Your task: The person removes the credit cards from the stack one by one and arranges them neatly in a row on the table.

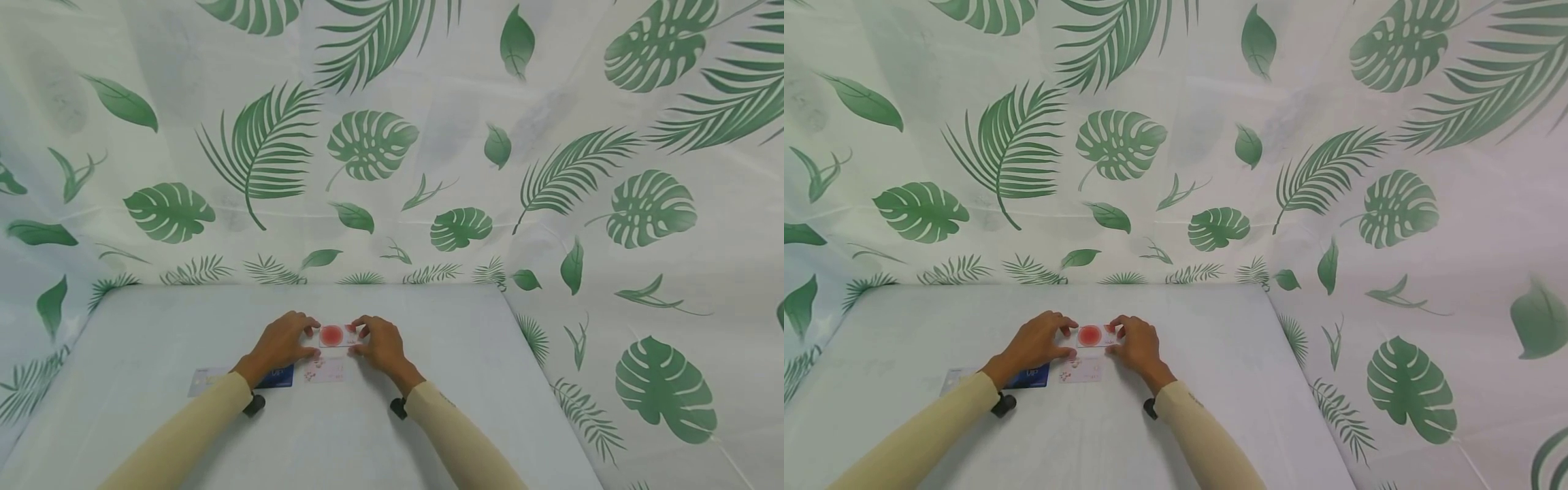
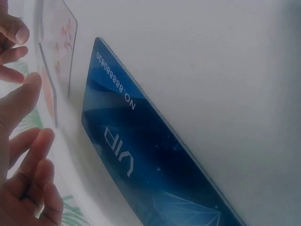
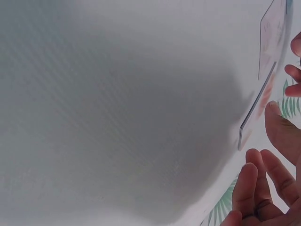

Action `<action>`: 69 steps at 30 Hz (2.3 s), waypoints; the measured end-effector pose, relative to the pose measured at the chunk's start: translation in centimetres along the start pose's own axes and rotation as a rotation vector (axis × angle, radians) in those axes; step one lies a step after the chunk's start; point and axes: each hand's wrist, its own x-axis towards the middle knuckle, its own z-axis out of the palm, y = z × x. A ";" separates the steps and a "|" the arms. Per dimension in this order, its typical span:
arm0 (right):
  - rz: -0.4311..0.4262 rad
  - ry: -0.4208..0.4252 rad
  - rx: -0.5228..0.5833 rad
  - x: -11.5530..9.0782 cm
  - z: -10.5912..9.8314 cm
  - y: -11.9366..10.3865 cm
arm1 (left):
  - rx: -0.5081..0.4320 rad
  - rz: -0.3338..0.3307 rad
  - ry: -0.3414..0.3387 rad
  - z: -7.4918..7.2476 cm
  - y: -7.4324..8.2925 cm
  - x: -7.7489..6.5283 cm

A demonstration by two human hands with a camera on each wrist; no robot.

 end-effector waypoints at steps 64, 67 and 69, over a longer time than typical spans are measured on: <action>0.001 -0.080 -0.026 1.9 0.0 0.7 | -0.027 -0.012 -0.043 0.2 1.1 2.2; 0.001 -0.074 -0.018 1.7 -0.2 0.7 | -0.026 -0.002 -0.038 0.1 1.2 2.1; 0.007 -0.074 -0.011 1.6 -0.3 0.7 | -0.029 -0.003 -0.038 0.1 1.4 2.1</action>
